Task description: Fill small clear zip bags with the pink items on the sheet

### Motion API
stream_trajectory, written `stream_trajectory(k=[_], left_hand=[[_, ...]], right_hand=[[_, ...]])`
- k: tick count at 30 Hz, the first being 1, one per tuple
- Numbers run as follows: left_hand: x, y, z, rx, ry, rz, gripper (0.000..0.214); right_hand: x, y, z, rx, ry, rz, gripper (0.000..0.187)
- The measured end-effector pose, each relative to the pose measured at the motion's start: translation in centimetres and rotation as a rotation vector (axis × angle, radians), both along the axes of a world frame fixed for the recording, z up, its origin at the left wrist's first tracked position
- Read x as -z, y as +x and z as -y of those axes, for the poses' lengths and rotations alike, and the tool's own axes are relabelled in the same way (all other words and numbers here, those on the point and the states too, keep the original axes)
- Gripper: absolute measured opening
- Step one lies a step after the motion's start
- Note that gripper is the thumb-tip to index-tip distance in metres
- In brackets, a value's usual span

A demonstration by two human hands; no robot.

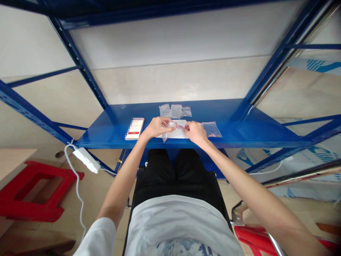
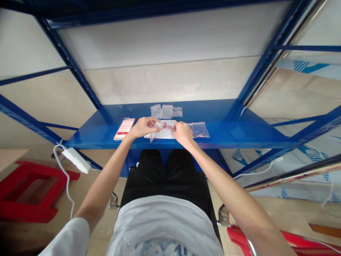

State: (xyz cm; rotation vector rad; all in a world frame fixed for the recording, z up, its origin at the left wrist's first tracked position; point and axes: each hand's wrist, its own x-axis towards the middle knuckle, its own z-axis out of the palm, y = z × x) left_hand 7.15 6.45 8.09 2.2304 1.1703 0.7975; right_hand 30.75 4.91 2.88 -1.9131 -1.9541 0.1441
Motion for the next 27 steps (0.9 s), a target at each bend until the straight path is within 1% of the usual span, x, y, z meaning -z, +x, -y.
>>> stream_trajectory(k=[8, 11, 13, 15, 19, 22, 27], left_hand=[[-0.2, -0.3, -0.1, -0.017, 0.007, -0.011, 0.052], [-0.1, -0.2, -0.2, -0.010, 0.000, -0.009, 0.049], [0.2, 0.0, -0.2, 0.008, -0.004, -0.009, 0.048], [0.5, 0.3, -0.1, 0.033, 0.001, -0.008, 0.047], [1.1, 1.0, 0.0, 0.083, 0.021, 0.003, 0.046], [1.3, 1.3, 0.1, 0.113, 0.010, 0.018, 0.046], [1.4, 1.1, 0.1, 0.112, 0.029, 0.031, 0.046]], right_hand=[[0.2, -0.1, 0.1, 0.004, -0.022, 0.029, 0.023], [-0.3, 0.1, -0.1, 0.001, -0.007, 0.003, 0.022], [-0.9, 0.4, -0.4, -0.012, 0.012, -0.074, 0.019], [-1.8, 0.7, -0.7, -0.079, 0.031, -0.204, 0.014], [-3.2, 0.7, -0.6, -0.314, 0.039, -0.456, 0.011], [-3.5, 0.0, -0.4, -0.402, 0.027, -0.505, 0.012], [-3.4, -0.4, -0.6, -0.471, -0.030, -0.542, 0.019]])
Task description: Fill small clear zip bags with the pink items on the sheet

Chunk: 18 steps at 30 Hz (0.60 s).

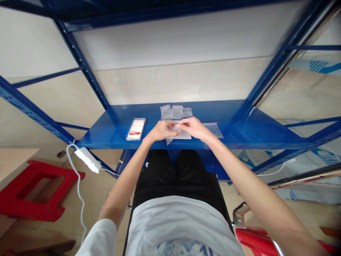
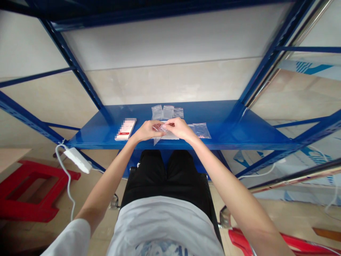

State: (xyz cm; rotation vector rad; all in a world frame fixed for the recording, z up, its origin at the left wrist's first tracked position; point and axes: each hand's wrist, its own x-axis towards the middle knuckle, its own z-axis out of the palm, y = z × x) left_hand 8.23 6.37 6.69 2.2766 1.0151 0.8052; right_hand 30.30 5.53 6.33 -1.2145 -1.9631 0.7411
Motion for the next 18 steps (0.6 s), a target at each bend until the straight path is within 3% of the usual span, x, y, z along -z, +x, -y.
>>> stream_trajectory(k=[7, 18], left_hand=[[0.3, -0.4, -0.5, -0.043, -0.029, 0.026, 0.053], [0.4, -0.4, -0.5, -0.062, -0.039, 0.023, 0.053]], right_hand=[[1.4, 1.7, -0.7, 0.323, 0.171, 0.432, 0.018], [3.4, 1.3, -0.5, 0.317, 0.119, 0.545, 0.015]])
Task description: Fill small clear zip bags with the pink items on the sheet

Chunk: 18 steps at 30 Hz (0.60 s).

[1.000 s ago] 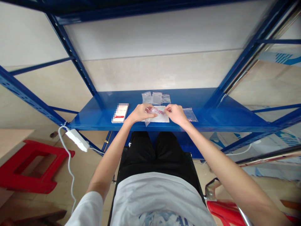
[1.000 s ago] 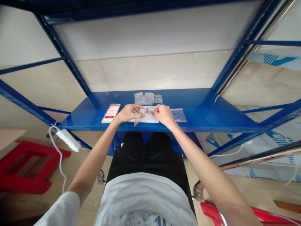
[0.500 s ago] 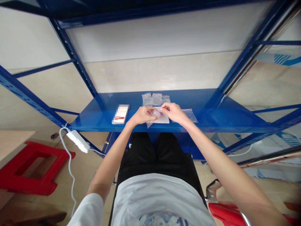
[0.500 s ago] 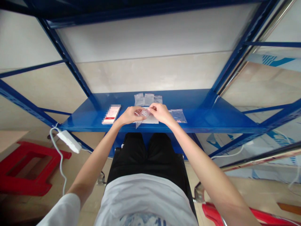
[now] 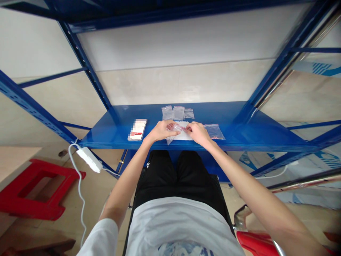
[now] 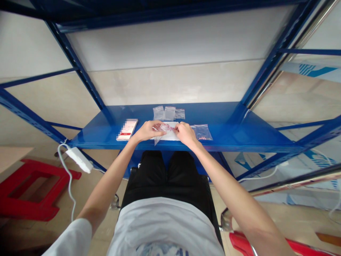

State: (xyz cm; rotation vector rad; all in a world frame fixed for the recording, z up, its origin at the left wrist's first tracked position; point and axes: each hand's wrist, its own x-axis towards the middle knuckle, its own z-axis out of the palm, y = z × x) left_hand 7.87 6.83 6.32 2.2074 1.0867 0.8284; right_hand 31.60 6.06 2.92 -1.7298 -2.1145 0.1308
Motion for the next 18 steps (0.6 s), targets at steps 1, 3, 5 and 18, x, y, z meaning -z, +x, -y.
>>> stream_trajectory(k=[1, 3, 5, 18], left_hand=[[0.0, 0.0, 0.0, -0.002, 0.000, -0.001, 0.053], [-0.1, -0.1, 0.0, -0.003, 0.002, -0.002, 0.053], [-0.1, -0.1, 0.0, -0.003, 0.008, -0.002, 0.053], [0.2, 0.3, 0.3, 0.055, 0.043, -0.021, 0.051]], right_hand=[[0.2, 0.0, 0.0, 0.000, 0.005, 0.001, 0.015], [0.4, 0.2, -0.2, -0.003, 0.012, -0.002, 0.015], [0.4, 0.2, -0.3, -0.016, 0.023, -0.024, 0.015], [-3.7, -0.9, 1.2, -0.331, -0.034, -0.546, 0.022]])
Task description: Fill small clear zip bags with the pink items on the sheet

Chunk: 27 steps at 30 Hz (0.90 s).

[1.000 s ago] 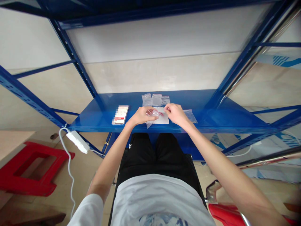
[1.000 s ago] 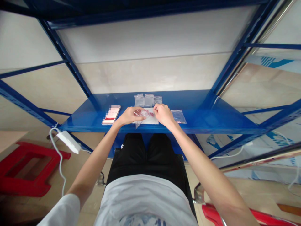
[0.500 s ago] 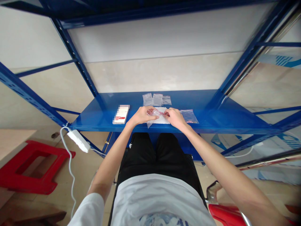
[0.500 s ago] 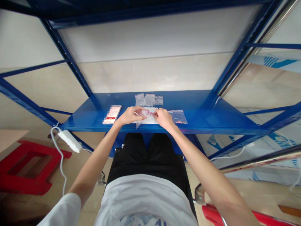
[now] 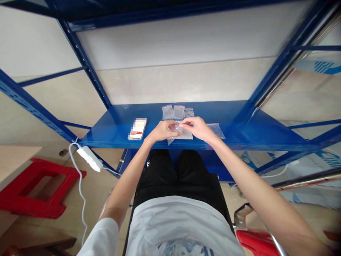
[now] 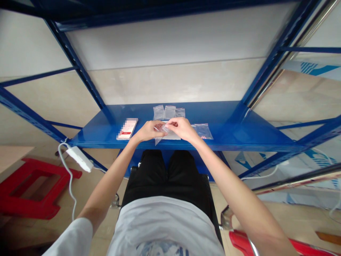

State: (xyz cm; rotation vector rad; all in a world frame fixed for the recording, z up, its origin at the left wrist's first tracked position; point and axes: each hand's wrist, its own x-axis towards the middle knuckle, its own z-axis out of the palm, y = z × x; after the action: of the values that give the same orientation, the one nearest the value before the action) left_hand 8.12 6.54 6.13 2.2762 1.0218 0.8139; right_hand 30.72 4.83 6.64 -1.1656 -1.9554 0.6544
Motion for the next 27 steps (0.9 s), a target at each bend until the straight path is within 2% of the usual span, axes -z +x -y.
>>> stream_trajectory(k=[4, 6, 8, 11, 17, 27], left_hand=[[-0.1, 0.0, 0.2, 0.005, 0.001, 0.013, 0.051], [0.0, -0.1, 0.1, -0.004, 0.005, 0.022, 0.052], [0.1, -0.1, 0.0, -0.012, 0.006, 0.028, 0.052], [0.3, -0.2, -0.2, -0.033, 0.000, 0.035, 0.054], [0.2, -0.5, -0.3, -0.038, -0.006, 0.037, 0.052], [0.0, -0.6, -0.2, -0.049, -0.028, 0.040, 0.052]], right_hand=[[0.1, 0.0, -0.3, -0.016, -0.009, 0.015, 0.029], [0.5, 0.3, -0.7, 0.074, 0.025, 0.039, 0.029], [1.3, 0.6, -1.2, 0.206, 0.066, 0.093, 0.022], [2.6, 0.9, -1.6, 0.329, 0.089, 0.255, 0.019], [4.0, 0.7, -1.1, 0.332, 0.084, 0.466, 0.020], [5.0, 0.7, -1.6, 0.344, 0.107, 0.515, 0.019]])
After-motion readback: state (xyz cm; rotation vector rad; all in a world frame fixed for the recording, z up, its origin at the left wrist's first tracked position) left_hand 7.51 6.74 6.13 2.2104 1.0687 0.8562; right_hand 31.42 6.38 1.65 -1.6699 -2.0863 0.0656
